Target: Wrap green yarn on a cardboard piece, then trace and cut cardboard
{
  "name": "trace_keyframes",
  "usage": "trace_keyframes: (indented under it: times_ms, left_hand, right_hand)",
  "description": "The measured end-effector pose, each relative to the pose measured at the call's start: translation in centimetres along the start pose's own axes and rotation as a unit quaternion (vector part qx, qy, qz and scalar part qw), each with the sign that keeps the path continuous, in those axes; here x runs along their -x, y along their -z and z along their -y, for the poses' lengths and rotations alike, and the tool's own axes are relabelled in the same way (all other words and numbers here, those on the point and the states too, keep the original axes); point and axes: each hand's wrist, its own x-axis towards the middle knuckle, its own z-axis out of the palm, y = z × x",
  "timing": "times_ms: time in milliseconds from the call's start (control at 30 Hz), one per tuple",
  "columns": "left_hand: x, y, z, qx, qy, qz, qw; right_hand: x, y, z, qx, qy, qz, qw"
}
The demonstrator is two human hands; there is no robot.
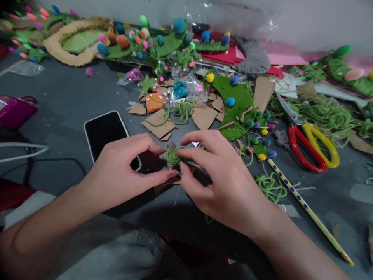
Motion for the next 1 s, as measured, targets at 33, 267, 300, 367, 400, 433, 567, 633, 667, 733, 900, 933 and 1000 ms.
trace_keyframes:
  times_ms: [33,267,300,367,400,433,567,633,667,733,900,933,1000]
  left_hand:
    - [-0.01,-0.04,0.02,-0.003,0.001,-0.002,1.000]
    - [-0.16,-0.10,0.01,-0.017,-0.011,-0.011,1.000]
    - [-0.15,-0.12,0.00,-0.016,-0.014,-0.011,1.000]
    - [-0.10,-0.20,-0.03,-0.016,-0.023,-0.009,1.000]
    - [-0.07,-0.25,-0.04,-0.017,-0.028,-0.008,0.999]
    - [-0.04,-0.29,-0.05,-0.019,-0.033,-0.008,0.999]
    - [0.03,-0.34,-0.12,-0.018,-0.045,-0.010,0.999]
    - [0.03,-0.26,-0.16,-0.014,-0.044,-0.006,0.999]
    - [0.03,-0.21,-0.17,-0.013,-0.042,-0.003,0.999]
    - [0.01,-0.10,-0.16,-0.011,-0.036,0.002,0.999]
    - [-0.10,0.17,-0.08,0.006,-0.009,-0.001,1.000]
    - [-0.13,0.21,-0.08,0.013,0.002,0.001,1.000]
    - [-0.22,0.29,-0.10,0.027,0.024,0.001,0.999]
  right_hand:
    - [0.01,-0.06,0.02,-0.001,-0.003,-0.002,1.000]
    - [0.04,-0.52,-0.02,0.006,-0.009,-0.011,1.000]
    - [0.02,-0.57,-0.01,0.007,-0.012,-0.012,1.000]
    - [-0.06,-0.66,0.01,0.003,-0.021,-0.013,1.000]
    - [-0.11,-0.69,0.03,-0.002,-0.025,-0.013,1.000]
    - [-0.15,-0.72,0.03,-0.005,-0.030,-0.012,0.999]
    - [-0.22,-0.71,0.06,-0.010,-0.042,-0.010,0.999]
    - [-0.20,-0.68,0.08,-0.015,-0.046,-0.008,0.999]
    - [-0.19,-0.66,0.08,-0.018,-0.045,-0.009,0.999]
    - [-0.18,-0.64,0.06,-0.022,-0.043,-0.010,0.999]
    - [-0.19,-0.58,-0.02,-0.006,-0.017,-0.014,1.000]
    - [-0.16,-0.54,0.00,0.002,-0.005,-0.014,1.000]
    - [-0.06,-0.44,0.11,0.017,0.013,-0.013,1.000]
